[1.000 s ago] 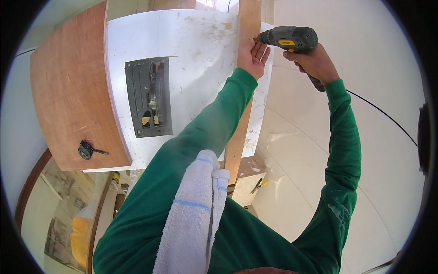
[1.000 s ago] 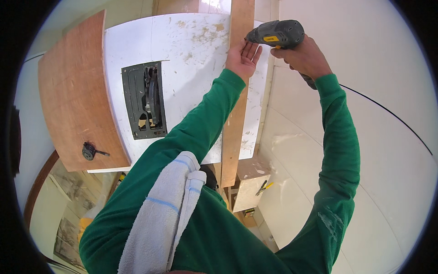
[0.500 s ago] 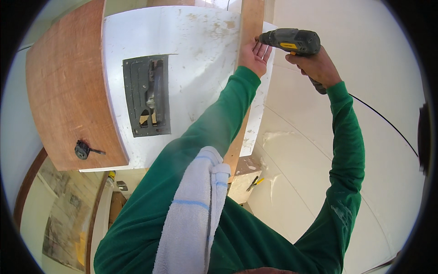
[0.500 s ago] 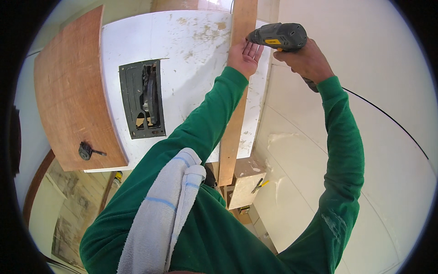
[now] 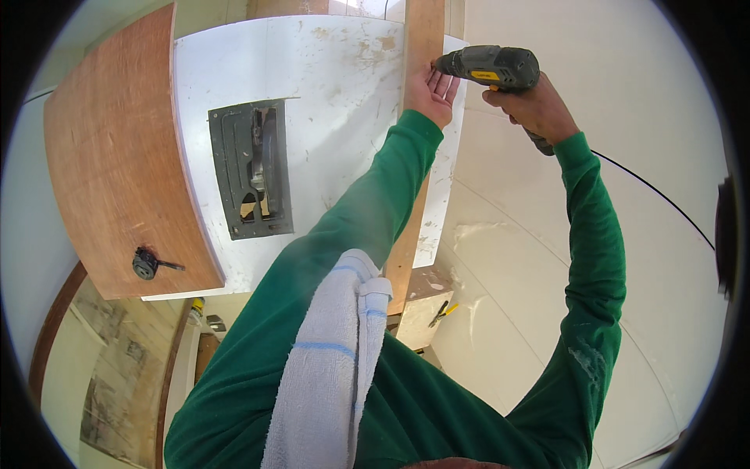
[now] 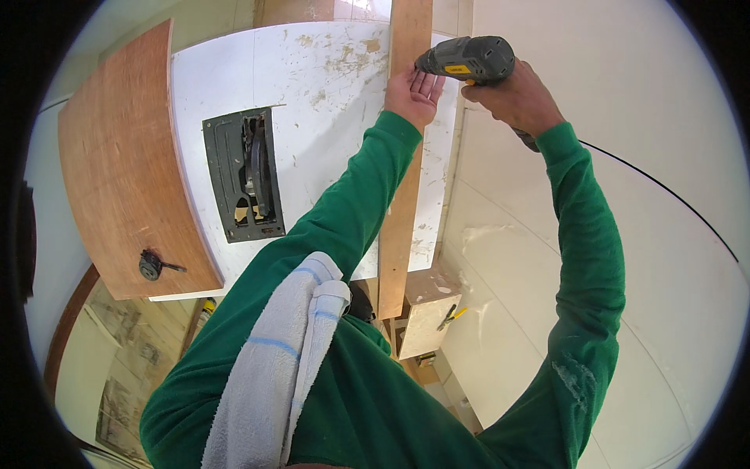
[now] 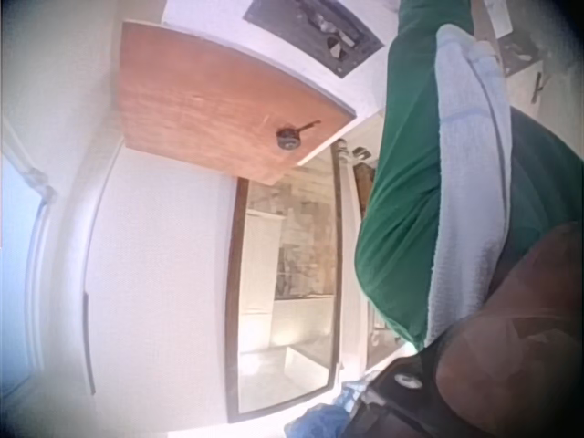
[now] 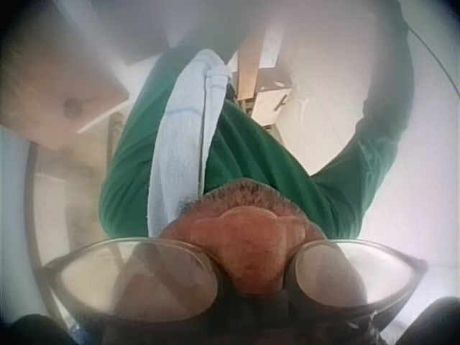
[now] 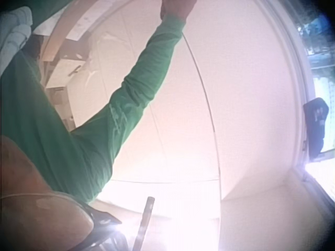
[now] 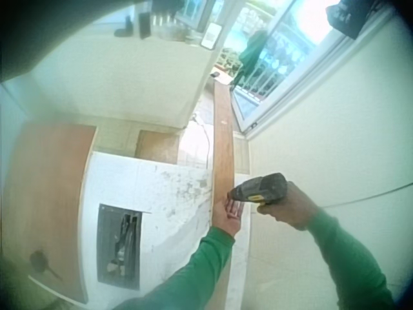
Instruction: The person measures and marks a white cabinet panel with a tape measure and pencil, then retrieves a wooden trim piece and secures it to the panel using a cordless drill. They later place a wooden board onto the assembled structure.
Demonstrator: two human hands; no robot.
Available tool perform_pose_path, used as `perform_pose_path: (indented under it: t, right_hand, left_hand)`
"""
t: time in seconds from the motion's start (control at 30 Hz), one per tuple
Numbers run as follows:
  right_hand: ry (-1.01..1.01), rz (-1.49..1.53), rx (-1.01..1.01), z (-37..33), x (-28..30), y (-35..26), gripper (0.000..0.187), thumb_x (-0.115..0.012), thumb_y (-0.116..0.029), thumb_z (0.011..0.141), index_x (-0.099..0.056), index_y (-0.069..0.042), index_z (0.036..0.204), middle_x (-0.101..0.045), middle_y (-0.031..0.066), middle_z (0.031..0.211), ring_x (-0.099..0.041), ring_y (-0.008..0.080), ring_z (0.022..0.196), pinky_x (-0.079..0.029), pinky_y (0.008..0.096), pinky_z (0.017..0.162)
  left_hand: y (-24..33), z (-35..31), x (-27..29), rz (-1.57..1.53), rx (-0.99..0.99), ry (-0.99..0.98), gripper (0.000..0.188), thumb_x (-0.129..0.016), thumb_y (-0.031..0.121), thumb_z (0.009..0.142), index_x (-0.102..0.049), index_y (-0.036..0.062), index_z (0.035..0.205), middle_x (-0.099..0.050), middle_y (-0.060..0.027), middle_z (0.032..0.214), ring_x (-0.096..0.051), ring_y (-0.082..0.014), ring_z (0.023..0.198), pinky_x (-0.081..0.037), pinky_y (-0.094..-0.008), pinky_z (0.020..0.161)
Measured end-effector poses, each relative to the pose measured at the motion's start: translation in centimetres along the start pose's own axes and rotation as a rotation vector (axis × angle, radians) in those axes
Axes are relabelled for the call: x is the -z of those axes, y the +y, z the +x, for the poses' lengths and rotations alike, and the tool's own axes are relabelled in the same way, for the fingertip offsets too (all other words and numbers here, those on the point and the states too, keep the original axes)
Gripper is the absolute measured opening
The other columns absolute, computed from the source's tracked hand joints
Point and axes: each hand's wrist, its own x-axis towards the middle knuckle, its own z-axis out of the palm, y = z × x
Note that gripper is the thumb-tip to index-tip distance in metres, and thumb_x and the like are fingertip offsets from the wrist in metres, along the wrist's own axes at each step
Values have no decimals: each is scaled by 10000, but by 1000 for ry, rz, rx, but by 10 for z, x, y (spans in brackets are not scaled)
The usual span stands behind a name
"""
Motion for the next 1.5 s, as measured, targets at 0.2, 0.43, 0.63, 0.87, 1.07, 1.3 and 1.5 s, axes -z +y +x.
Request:
perform_pose_path:
  t: [0.2,0.43,0.63,0.87,1.07,1.3,1.5]
  right_hand:
    - [22,12,36,0,-2,2,354,-833,-241,897,-746,-7,1148,-656,47,730,-595,140,570,-534,327,549]
    - [64,-124,196,7,2,14,390,-829,-289,868,-756,-17,1137,-782,136,864,-737,307,721,-610,453,701]
    - [131,-132,237,4,-2,20,355,-872,-172,897,-745,-6,1185,-760,157,909,-720,282,750,-630,410,745]
    - [10,-237,140,-1,15,7,369,-813,-268,839,-758,-67,1144,-805,223,1062,-765,434,1031,-611,522,911]
    - [-3,-248,192,0,15,5,331,-796,-216,832,-746,-58,1119,-797,220,1027,-762,419,994,-600,531,892]
    - [-14,-199,181,3,15,4,286,-783,-181,840,-738,-49,1090,-782,184,981,-741,373,935,-584,523,854]
    - [-5,-299,193,9,7,12,326,-776,-202,837,-732,-37,1116,-789,222,1003,-757,411,932,-603,531,832]
  left_hand:
    - [0,3,-1,57,-6,9,197,-611,250,1130,-651,65,1184,-716,-46,1295,-686,-211,1290,-560,-476,1189]
    - [42,-17,11,606,-72,-44,280,-619,262,1117,-727,45,1258,-787,-120,1178,-749,-224,1161,-610,-405,1025]
    - [151,32,-58,1970,-1258,-127,460,-775,391,995,-794,-21,1198,-829,-121,1071,-765,-246,974,-590,-372,893]
    - [165,110,-88,2090,-734,-452,473,-901,367,934,-806,-6,1209,-812,-79,1110,-741,-203,1056,-567,-369,952]
    - [178,126,-94,2085,-531,-447,480,-947,321,900,-796,-22,1199,-803,-90,1129,-738,-206,1075,-551,-346,1001]
    - [174,126,-92,2032,-584,-487,493,-942,285,903,-782,-61,1216,-801,-106,1134,-743,-202,1062,-554,-337,1008]
    - [181,143,-95,2129,-614,-639,486,-893,334,904,-806,-102,1100,-828,-169,944,-757,-207,839,-598,-366,769]
